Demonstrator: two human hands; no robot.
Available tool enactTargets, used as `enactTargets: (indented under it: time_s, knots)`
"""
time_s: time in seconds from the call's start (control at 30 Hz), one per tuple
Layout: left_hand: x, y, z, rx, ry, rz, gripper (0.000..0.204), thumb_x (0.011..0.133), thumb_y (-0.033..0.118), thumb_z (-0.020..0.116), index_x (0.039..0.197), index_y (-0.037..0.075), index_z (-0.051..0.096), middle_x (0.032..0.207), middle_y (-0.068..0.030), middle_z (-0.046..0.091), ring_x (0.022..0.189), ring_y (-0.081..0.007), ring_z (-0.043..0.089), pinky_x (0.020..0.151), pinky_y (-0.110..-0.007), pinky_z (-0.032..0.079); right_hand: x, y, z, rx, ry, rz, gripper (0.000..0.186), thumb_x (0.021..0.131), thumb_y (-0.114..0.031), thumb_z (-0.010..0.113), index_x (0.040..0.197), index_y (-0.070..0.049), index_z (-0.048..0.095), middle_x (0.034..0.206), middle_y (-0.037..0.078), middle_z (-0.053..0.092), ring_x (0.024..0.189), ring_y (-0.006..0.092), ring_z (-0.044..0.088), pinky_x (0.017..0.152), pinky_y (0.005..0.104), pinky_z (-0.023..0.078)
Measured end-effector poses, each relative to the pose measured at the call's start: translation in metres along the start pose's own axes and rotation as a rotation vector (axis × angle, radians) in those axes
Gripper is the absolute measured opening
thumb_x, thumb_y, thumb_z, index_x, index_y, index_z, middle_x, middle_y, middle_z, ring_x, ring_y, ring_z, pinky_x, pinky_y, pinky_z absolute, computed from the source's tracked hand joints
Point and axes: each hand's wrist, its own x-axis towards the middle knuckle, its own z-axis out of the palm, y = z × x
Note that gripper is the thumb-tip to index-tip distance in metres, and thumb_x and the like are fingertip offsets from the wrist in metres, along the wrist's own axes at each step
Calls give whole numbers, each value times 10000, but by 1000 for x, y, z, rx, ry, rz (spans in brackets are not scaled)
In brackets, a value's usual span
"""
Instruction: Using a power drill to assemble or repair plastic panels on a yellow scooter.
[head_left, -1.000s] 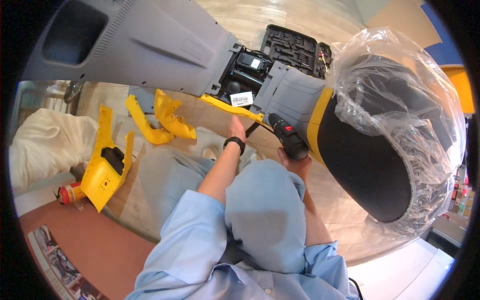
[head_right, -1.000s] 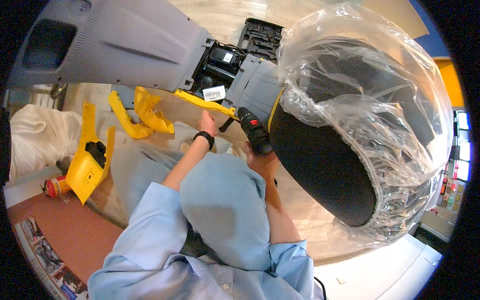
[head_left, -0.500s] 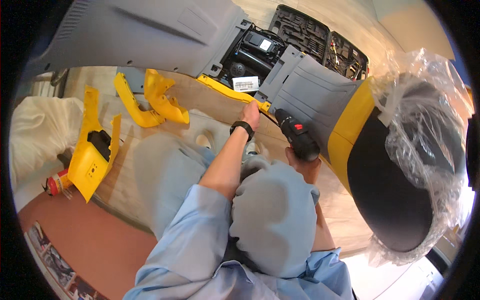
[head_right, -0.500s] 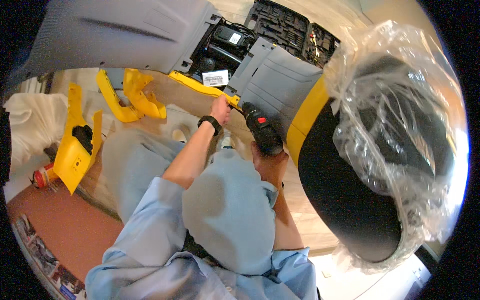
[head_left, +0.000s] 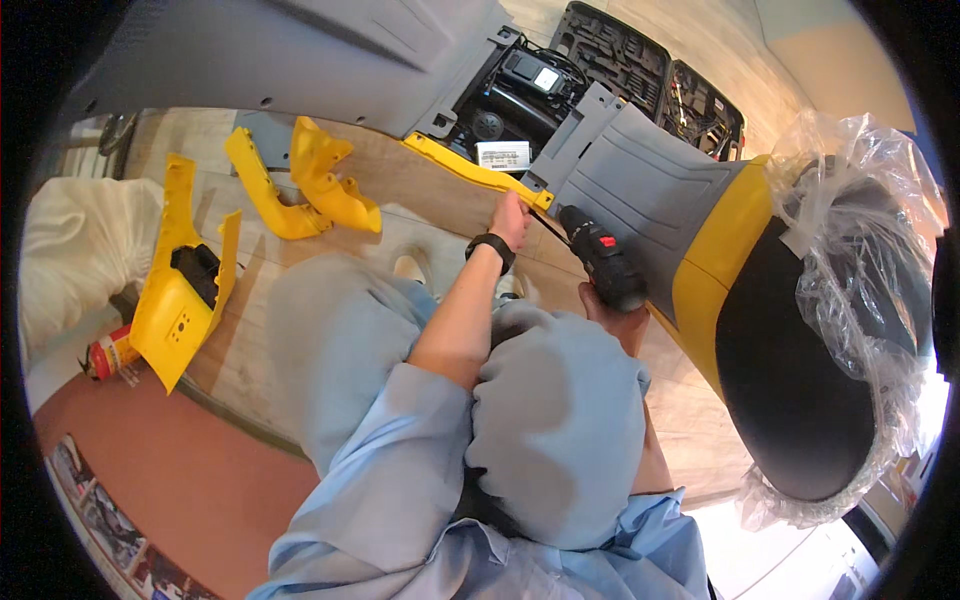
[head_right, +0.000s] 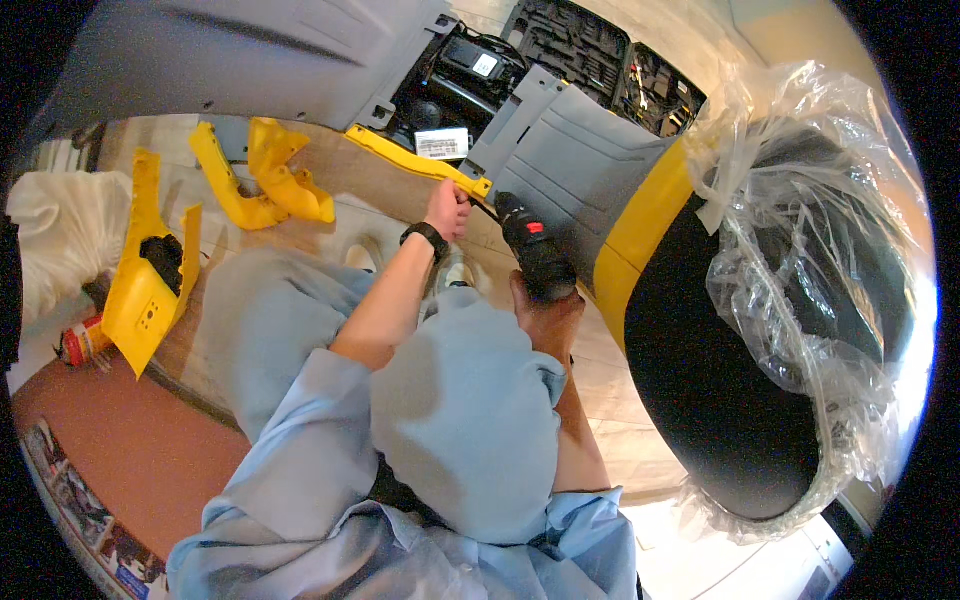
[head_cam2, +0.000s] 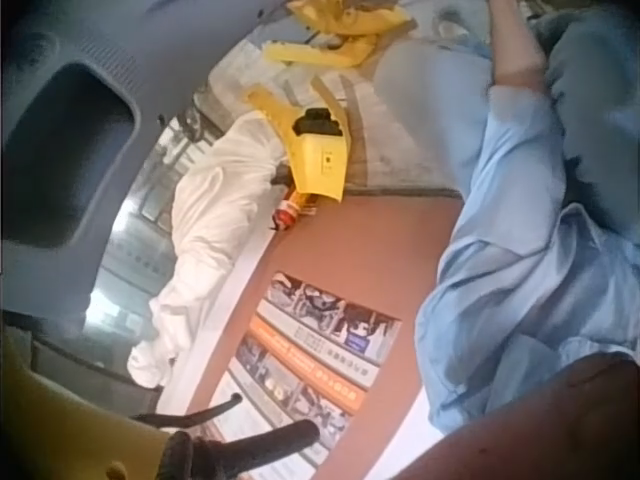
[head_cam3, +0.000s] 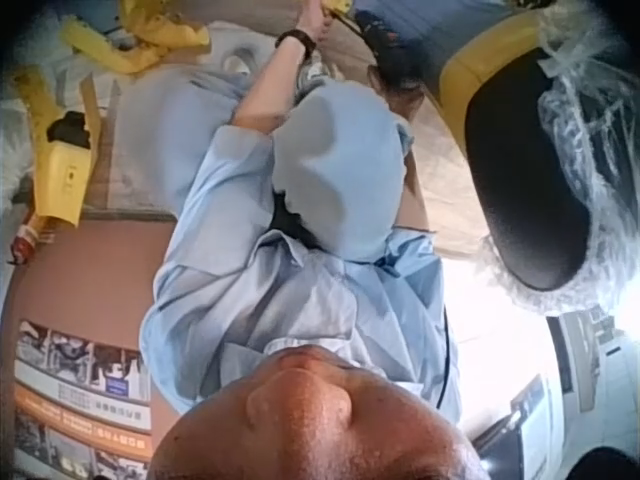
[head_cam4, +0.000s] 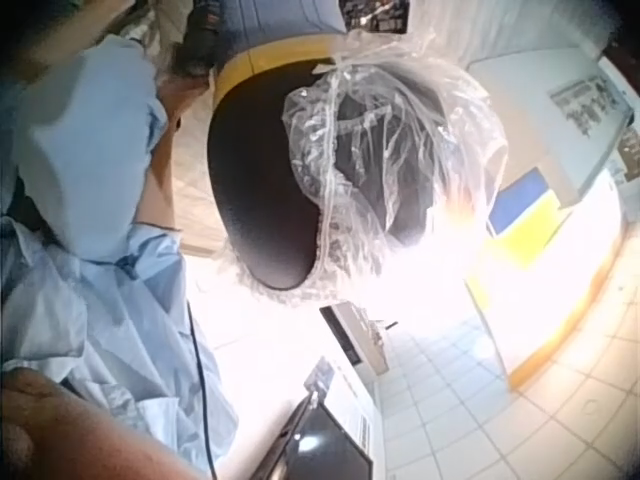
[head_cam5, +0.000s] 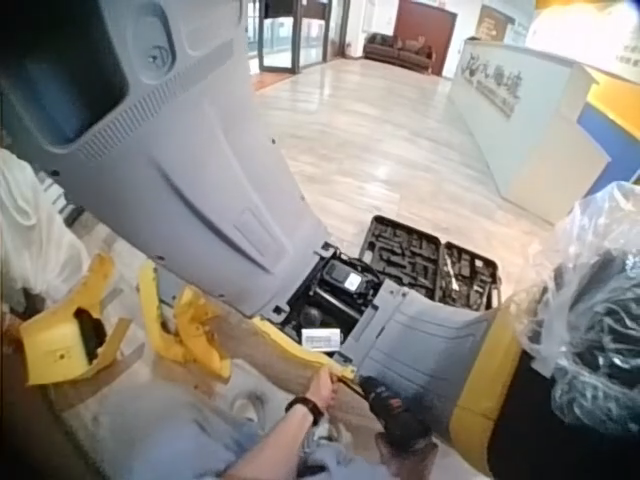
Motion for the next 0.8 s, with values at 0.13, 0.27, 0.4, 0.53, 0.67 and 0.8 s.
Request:
enactTargets:
  time_s: [0.13,0.27,0.4,0.53,0.67,0.8]
  knots:
    - [-2,-7,-11,-81,-73,-6,204,853,289,401,683,191,345,539,48,253,437,-113,199,417,-287,173,1,11,2,64,43,-6,441,701,-337,796,971,-8,678,880,116,726,813,225,714,765,354,547]
    - [-1,-23,-28,-23,-67,105,101,854,173,446,803,105,500,577,29,343,451,-107,291,414,-285,244,-1,9,1,67,-27,78,421,700,-325,805,973,-26,691,873,79,730,807,182,710,760,343,549]
    - [-26,-18,-20,3,-119,154,191,916,107,476,1018,-35,554,691,-48,569,551,-146,547,449,-283,387,-1,6,-5,67,-32,85,360,708,-304,804,940,-45,709,833,75,730,772,176,713,737,336,553]
    - [-36,-3,-14,241,-155,143,180,971,134,466,1043,-26,505,850,-138,668,664,-214,660,499,-291,463,-5,-4,-7,32,20,61,322,728,-296,795,915,-47,713,813,75,729,754,180,714,724,337,554]
    - [-49,8,-18,446,18,328,221,1003,214,438,1083,8,446,909,-169,690,676,-200,669,527,-278,475,-12,-14,1,119,-2,-28,322,749,-289,796,941,-47,707,817,78,729,757,197,715,716,336,552]
    - [-40,15,-6,280,-92,311,215,1011,243,435,1101,48,431,924,-162,692,658,-165,646,532,-266,439,-6,-17,-5,105,91,-143,358,730,-289,821,957,-41,698,825,97,725,754,211,716,706,343,554]
